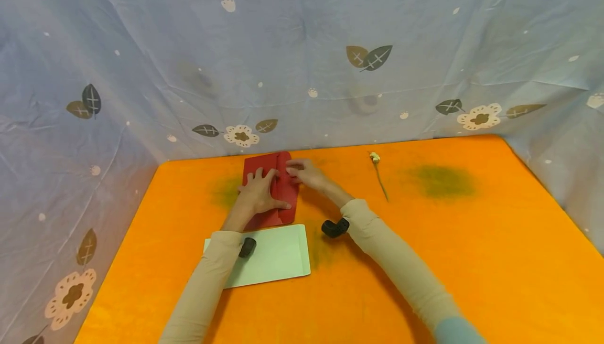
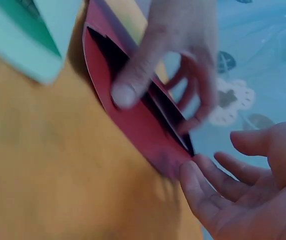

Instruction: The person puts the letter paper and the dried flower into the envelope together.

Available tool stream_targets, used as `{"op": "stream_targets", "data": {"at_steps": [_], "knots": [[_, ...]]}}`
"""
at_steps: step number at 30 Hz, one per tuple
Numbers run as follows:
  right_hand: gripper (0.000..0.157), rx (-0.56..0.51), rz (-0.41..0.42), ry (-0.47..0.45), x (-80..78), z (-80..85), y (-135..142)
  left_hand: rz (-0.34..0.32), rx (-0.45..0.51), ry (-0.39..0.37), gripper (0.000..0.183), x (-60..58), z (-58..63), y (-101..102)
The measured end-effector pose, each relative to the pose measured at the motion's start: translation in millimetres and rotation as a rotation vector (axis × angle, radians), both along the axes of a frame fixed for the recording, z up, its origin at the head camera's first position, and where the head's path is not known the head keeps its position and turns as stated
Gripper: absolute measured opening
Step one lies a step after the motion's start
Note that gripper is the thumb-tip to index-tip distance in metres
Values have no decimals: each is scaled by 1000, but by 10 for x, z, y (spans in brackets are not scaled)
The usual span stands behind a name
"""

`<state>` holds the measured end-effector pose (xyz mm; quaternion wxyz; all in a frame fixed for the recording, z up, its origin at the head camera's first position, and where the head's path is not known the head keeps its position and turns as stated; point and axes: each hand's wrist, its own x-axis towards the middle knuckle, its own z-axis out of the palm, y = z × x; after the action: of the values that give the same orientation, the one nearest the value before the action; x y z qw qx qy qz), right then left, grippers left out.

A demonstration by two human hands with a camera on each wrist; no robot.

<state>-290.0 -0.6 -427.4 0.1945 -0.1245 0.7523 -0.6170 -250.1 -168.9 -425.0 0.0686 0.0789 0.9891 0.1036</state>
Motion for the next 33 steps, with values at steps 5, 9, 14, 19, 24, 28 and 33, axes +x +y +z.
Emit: {"op": "stream_targets", "data": {"at_steps": [5,9,14,19,24,28,33], "knots": [[33,242,-72,196,-24,91,404,-8,18,10,87,12,24,-11],[31,312,-131,218,-49,111,788,-10,21,9,86,27,40,-24],[33,269,-204,155,-73,117,1213,-14,22,-2,86,36,40,-34],[36,311,-259,120,-51,144,1575,-16,22,-4,85,38,31,-32],[34,401,-314,115,-17,126,1854,-15,28,0,84,40,32,-24],[33,445,-351,79,10,88,1992,-17,28,-1,84,38,32,-11],[36,467,-318,-22,28,61,2039,-21,26,-1,84,38,40,15]]}}
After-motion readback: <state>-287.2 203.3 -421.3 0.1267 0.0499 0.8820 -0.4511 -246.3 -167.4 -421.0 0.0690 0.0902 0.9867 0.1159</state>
